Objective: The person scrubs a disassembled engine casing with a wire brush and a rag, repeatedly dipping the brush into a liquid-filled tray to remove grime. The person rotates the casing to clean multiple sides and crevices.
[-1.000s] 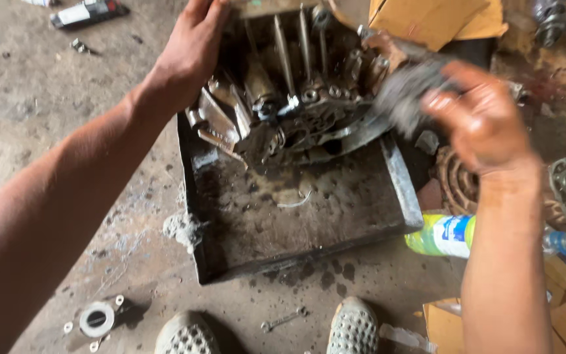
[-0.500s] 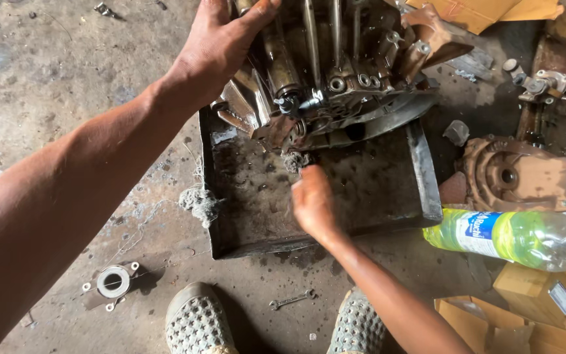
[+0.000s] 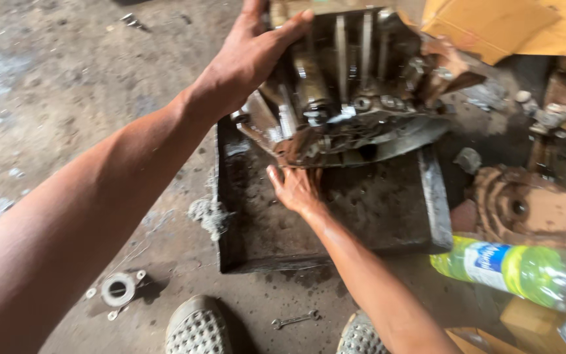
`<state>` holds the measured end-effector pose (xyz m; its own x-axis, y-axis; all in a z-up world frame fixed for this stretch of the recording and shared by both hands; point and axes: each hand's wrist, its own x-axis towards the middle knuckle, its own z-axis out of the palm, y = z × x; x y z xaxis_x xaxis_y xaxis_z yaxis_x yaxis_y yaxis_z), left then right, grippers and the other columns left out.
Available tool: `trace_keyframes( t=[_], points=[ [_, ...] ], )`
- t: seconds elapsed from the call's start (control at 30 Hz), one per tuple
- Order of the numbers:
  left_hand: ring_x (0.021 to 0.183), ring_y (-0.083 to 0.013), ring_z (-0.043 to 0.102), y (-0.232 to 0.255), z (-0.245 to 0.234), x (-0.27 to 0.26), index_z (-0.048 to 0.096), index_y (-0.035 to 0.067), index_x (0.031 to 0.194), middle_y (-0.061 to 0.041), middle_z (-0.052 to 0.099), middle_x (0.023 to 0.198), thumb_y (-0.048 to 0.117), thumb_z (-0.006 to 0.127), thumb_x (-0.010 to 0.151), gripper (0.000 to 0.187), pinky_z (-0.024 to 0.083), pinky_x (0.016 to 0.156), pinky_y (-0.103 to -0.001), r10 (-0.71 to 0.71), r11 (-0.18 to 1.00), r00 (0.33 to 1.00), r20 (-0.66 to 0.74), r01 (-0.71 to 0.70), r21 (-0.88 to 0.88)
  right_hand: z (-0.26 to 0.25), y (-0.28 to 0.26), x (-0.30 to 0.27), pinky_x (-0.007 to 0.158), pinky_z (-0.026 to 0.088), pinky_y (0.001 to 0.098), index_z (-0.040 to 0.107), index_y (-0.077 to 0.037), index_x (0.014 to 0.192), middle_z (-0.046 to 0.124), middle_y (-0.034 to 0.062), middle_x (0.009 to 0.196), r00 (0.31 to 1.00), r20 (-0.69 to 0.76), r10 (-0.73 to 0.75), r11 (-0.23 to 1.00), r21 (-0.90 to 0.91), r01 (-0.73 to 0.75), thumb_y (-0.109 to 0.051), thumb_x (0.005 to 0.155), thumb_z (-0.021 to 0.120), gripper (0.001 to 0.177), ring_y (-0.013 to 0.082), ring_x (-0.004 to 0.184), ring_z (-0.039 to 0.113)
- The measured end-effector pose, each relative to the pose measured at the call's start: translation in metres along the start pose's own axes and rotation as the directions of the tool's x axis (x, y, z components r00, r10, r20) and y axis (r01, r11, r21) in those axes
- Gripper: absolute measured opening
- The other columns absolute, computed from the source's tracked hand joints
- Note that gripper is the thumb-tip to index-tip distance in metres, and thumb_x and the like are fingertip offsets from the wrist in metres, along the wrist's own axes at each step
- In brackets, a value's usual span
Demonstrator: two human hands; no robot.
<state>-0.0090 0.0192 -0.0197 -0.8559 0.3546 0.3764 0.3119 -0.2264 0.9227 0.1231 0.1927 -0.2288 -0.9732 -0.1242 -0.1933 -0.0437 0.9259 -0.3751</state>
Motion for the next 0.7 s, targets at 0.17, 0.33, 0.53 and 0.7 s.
trace_keyframes(
  t=[0.17,0.33,0.53,0.7],
  points=[
    [0.144,-0.0298,0.043,0.012,-0.021,-0.010,0.036,0.006,0.156,-0.018,0.045,0.155,0.052,0.044,0.110,0.066,0.041,0.119,-0.048,-0.032,0.982,0.997,0.076,0.017,0.188,0.020,-0.004,-0.003,0.117,0.027,0.0646,0.053,-0.014,0.149,0.041,0.0317,0.154,0.963,-0.177,-0.203,0.977,-0.097,0.188,-0.043,0.108,0.046,0.050,0.0491,0.142,0.039],
    [0.136,-0.0299,0.046,0.029,-0.036,-0.037,0.033,0.008,0.156,-0.020,0.043,0.152,0.052,0.031,0.109,0.064,0.046,0.110,-0.049,-0.264,0.893,0.964,0.036,0.230,0.386,0.017,0.010,-0.020,0.087,0.057,0.0530,0.058,-0.016,0.142,0.068,0.0257,0.130,0.994,-0.064,0.088,0.990,0.115,-0.080,-0.019,0.103,0.050,0.040,0.0418,0.107,0.067],
    [0.116,-0.0313,0.066,0.053,-0.032,-0.093,0.043,0.007,0.146,-0.021,0.063,0.134,0.040,0.045,0.101,0.055,0.057,0.099,-0.047,-0.691,0.541,0.679,-0.246,0.713,0.446,-0.022,0.003,-0.062,0.080,0.058,0.0366,0.069,-0.007,0.125,0.068,0.0178,0.115,0.935,-0.267,-0.233,0.942,0.178,0.285,0.000,0.094,0.060,0.033,0.0276,0.091,0.069],
    [0.127,-0.0241,0.056,0.037,0.004,-0.180,0.041,0.010,0.148,-0.017,0.053,0.145,0.036,0.057,0.098,0.059,0.052,0.101,-0.040,-0.725,0.679,0.687,-0.046,0.724,0.119,-0.084,-0.053,-0.096,0.084,0.058,0.0310,0.071,-0.005,0.127,0.071,0.0146,0.115,0.975,-0.141,-0.170,0.851,0.477,0.218,-0.003,0.099,0.062,0.029,0.0199,0.100,0.071]
  ],
)
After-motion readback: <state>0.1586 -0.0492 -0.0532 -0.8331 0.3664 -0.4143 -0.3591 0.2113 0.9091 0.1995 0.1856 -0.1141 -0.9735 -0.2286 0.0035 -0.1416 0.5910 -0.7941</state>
